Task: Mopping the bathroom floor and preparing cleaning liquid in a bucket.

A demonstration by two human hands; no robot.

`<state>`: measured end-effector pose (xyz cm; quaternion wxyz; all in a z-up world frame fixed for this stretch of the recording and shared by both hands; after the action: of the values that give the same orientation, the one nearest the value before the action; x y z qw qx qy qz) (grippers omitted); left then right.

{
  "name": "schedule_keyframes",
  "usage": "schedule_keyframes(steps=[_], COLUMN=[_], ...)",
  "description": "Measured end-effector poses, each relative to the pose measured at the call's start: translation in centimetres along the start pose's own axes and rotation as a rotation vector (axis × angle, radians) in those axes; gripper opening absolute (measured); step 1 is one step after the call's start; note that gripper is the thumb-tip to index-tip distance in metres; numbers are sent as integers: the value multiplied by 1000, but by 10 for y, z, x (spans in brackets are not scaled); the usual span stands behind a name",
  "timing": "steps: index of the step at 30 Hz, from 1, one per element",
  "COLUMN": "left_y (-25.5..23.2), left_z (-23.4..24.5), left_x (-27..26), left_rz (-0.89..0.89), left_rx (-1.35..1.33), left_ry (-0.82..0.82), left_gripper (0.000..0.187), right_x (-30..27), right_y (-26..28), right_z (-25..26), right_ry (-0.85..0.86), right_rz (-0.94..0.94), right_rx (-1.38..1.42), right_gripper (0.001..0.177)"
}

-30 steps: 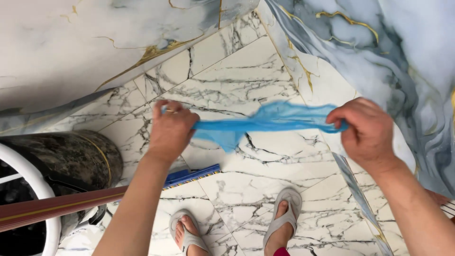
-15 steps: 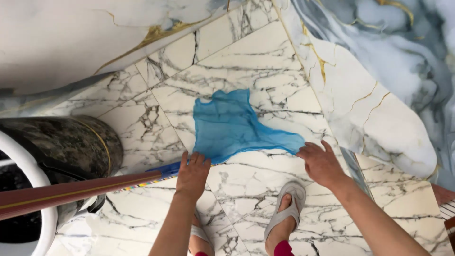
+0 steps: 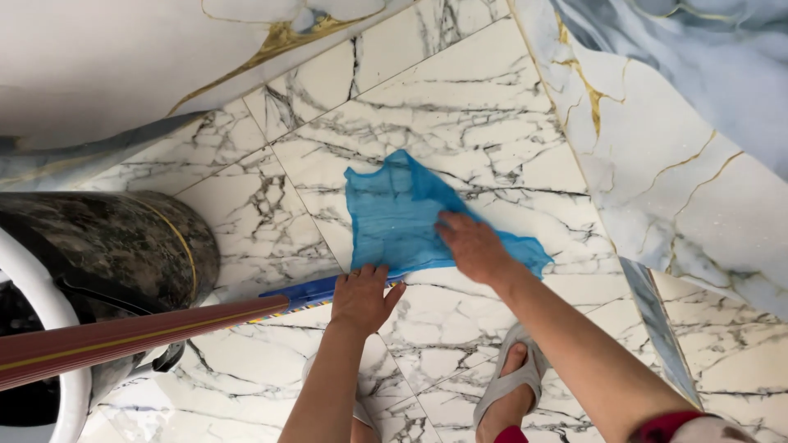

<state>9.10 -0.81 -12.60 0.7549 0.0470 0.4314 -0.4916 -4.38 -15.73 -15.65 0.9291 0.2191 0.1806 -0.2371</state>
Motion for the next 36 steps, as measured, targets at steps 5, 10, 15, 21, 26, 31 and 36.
schedule_keyframes(steps=[5, 10, 15, 21, 26, 31, 36], left_y=[18, 39, 32, 10, 11, 14, 51], left_z=[-9, -14, -10, 47, 152, 302, 379], left_x=[4, 12, 12, -77, -233, -334, -301], left_rz=[40, 172, 244, 176, 299, 79, -196], left_rx=[-68, -15, 133, -146, -403, -709, -1377], left_ry=[24, 173, 218, -587, -1310, -1650, -1337], left_gripper=[65, 76, 78, 68, 101, 112, 54], right_x=[-1, -20, -3, -33, -110, -198, -256], right_y=[-73, -95, -5, 87, 153, 178, 121], right_z=[18, 59, 56, 46, 76, 86, 29], right_ry=[-277, -503, -217, -132, -163, -15, 247], right_rz=[-220, -304, -62, 12, 1, 72, -25], right_rx=[60, 228, 212, 334, 527, 547, 630], right_gripper=[65, 53, 38, 32, 25, 23, 24])
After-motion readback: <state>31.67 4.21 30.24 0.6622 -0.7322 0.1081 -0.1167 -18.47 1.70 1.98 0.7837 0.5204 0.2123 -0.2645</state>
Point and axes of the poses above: each hand's wrist, its own x-axis towards the middle knuckle, its own z-axis out of the back of the hand, y = z × x, the point moved 8 cm from there along x, towards the middle knuckle, and after that the axes turned 4 degrees about -x, right-handed, at the moved point
